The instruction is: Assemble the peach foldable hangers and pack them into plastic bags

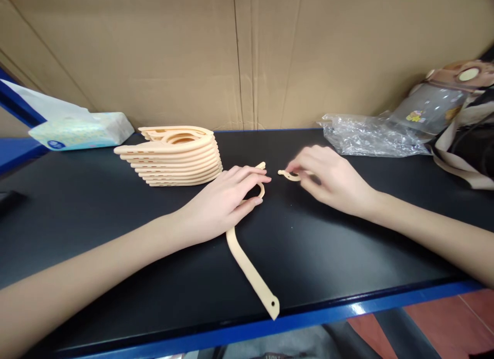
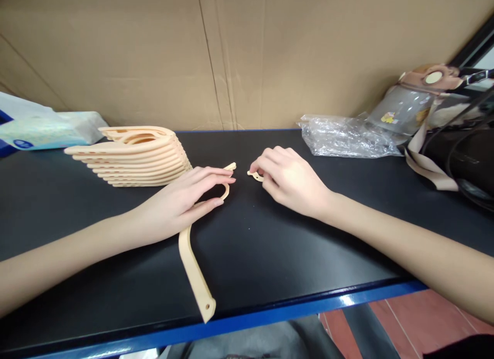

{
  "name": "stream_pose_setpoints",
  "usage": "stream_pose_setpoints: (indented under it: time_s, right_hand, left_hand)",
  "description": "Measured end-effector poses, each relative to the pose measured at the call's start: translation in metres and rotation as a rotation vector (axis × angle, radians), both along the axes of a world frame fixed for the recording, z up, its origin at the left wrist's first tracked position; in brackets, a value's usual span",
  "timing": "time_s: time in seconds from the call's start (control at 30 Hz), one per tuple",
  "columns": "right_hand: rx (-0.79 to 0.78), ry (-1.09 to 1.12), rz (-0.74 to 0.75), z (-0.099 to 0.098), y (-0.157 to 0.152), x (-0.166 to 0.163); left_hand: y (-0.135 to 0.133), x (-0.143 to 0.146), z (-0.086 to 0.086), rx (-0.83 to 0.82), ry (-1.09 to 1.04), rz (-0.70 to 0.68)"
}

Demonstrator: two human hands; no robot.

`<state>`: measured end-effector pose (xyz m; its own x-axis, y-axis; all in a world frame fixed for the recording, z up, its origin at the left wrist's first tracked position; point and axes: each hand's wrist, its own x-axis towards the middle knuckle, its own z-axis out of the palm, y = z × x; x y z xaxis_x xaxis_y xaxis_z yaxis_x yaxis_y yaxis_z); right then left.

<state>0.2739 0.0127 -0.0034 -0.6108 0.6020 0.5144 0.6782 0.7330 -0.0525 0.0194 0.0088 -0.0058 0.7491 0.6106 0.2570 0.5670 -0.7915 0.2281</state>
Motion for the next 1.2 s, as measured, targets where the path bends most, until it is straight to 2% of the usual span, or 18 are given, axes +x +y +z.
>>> stream_pose_setpoints:
  time_s: [0.03,0.1,0.17,0.27,0.47,0.6,0.67,0.77,0.83,0.97,1.07,1.2]
  right_hand:
    - [0.069,-0.024,0.085,0.003,-0.009,-0.004]
    - [0.102,-0.062,0.318,0.008,-0.029,-0.014]
    - [0.006,-0.127,0.510,0.011,-0.048,-0.023]
    - [-0.064,-0.172,0.581,0.010,-0.061,-0.030]
    - [-0.026,-0.188,0.376,0.009,-0.032,-0.017]
    - [-0.096,-0.150,0.219,0.006,-0.017,-0.009]
    - [-0.128,-0.123,0.188,0.005,-0.013,-0.007]
    - [-0.144,-0.021,0.152,0.004,-0.010,-0.005]
    - [-0.126,0.044,0.076,0.003,-0.006,-0.004]
    - [-0.122,-0.002,-0.111,0.001,0.003,-0.001]
    - [-0.165,-0.029,-0.148,-0.001,0.006,0.000]
    - [-0.142,0.022,-0.150,-0.001,0.006,-0.001]
  left_hand:
    - [0.000,0.001,-0.002,0.006,-0.036,0.017]
    - [0.001,0.002,-0.004,-0.006,-0.098,0.047]
    - [0.002,0.002,-0.006,-0.053,-0.155,0.065]
    - [0.003,0.002,-0.006,-0.125,-0.208,0.071]
    - [0.004,0.002,-0.004,-0.178,-0.238,0.088]
    - [0.003,0.004,-0.001,-0.218,-0.226,0.090]
    - [0.002,0.004,0.000,-0.228,-0.213,0.098]
    - [0.001,0.004,0.001,-0.217,-0.205,0.088]
    - [0.000,0.004,0.002,-0.207,-0.203,0.070]
    - [-0.006,0.006,0.003,-0.114,-0.163,0.021]
    - [-0.011,0.011,0.002,-0.058,-0.065,-0.052]
    - [-0.016,0.015,0.003,-0.071,0.005,-0.115]
